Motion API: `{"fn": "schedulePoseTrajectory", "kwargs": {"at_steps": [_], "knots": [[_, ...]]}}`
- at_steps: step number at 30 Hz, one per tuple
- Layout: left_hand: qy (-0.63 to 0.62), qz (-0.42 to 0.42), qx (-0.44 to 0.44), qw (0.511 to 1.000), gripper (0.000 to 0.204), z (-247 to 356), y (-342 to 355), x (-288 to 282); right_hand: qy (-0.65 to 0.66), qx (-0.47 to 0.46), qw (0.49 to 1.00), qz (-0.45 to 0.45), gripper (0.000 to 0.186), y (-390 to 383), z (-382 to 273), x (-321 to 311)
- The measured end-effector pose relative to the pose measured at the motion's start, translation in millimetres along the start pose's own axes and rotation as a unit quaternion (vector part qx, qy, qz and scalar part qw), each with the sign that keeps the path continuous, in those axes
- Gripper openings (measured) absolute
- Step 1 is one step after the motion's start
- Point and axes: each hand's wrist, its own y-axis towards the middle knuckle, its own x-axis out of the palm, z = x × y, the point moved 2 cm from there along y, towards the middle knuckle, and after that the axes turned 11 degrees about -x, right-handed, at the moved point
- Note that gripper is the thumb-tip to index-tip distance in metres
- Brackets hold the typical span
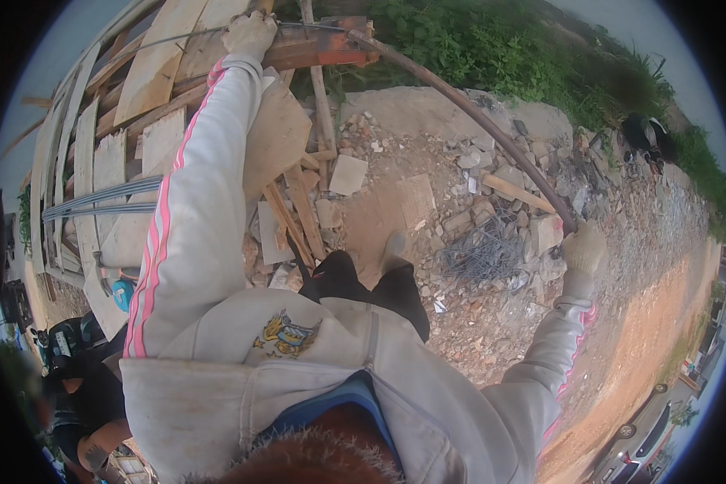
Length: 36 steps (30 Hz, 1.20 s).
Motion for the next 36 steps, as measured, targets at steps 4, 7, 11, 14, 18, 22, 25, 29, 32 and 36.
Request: {"fn": "schedulePoseTrajectory", "kwargs": {"at_steps": [4,7,11,14,18,22,25,29,32,36], "knots": [[-0.079,-0.008,-0.028,0.996,0.042,3,-15,-25,0.021,0.062,0.998,-0.008,0.017,-98,-75,-27],[-0.151,0.018,-0.032,0.988,0.042,-3,-20,-32,0.033,0.117,0.993,-0.010,0.018,-141,-124,-40],[-0.356,0.086,-0.072,0.928,0.044,38,-57,-41,0.055,0.099,0.993,0.020,0.018,-145,-139,-51],[-0.479,-0.008,-0.190,0.857,0.047,61,-151,-90,0.031,0.116,0.993,-0.010,0.022,-153,-132,-40],[-0.633,-0.181,-0.085,0.748,0.025,99,-303,-96,0.016,0.127,0.991,-0.039,0.025,-137,-155,-71],[-0.717,-0.621,-0.145,0.281,0.034,198,-442,-84,0.019,0.148,0.986,-0.069,0.026,-152,-155,-70],[-0.775,-0.590,-0.201,0.106,0.026,245,-461,-110,-0.016,0.113,0.993,-0.042,0.024,-147,-160,-66],[-0.769,-0.575,-0.277,-0.001,0.013,246,-479,-109,0.109,0.096,0.989,-0.007,0.023,-160,-159,-35],[-0.769,-0.570,-0.289,0.025,0.009,226,-490,-99,0.119,0.090,0.989,-0.016,0.023,-188,-183,-31],[-0.751,-0.583,-0.299,0.082,0.009,166,-495,-117,0.291,0.061,0.950,-0.092,0.037,-231,-223,-38]]}}
